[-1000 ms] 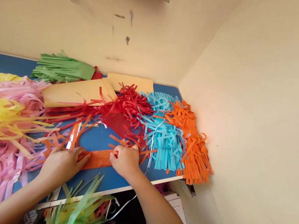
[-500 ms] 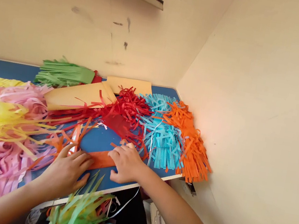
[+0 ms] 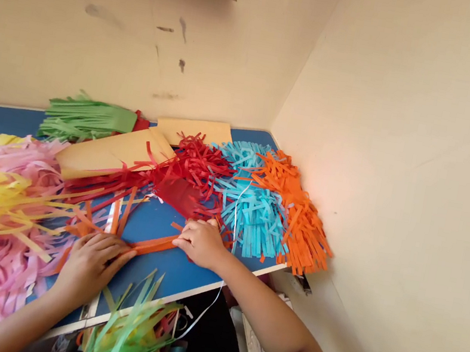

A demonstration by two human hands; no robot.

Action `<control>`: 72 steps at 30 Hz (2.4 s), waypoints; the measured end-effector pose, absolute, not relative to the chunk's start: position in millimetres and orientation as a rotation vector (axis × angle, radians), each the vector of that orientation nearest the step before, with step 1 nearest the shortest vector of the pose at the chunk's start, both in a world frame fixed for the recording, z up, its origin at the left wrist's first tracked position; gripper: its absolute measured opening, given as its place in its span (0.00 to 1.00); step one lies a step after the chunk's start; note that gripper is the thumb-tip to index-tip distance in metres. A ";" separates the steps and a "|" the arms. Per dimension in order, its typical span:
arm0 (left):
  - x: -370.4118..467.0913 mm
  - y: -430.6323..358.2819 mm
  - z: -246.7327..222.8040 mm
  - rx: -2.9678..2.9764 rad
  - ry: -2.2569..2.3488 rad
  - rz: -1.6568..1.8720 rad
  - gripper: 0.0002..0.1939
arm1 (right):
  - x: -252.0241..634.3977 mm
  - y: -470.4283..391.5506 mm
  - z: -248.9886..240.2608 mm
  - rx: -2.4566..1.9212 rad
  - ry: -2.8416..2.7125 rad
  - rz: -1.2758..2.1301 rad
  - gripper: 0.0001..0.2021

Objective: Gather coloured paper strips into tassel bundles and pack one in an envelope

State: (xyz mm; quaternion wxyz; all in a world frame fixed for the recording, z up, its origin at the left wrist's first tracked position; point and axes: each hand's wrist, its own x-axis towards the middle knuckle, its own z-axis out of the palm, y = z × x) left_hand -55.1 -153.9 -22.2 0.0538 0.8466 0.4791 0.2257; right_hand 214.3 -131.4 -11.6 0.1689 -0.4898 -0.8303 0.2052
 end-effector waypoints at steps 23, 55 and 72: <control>-45.7 -138.1 -10.6 2.891 1.453 0.446 0.12 | 199.9 -134.5 -4.0 -1.301 -2.576 -0.050 0.05; -70.8 -152.9 -32.1 2.553 1.357 0.744 0.16 | 237.2 -128.7 -33.8 -1.158 -2.338 0.367 0.03; -56.7 -147.9 -21.7 2.479 1.546 0.542 0.16 | 223.2 -120.7 -10.5 -1.547 -2.322 0.649 0.11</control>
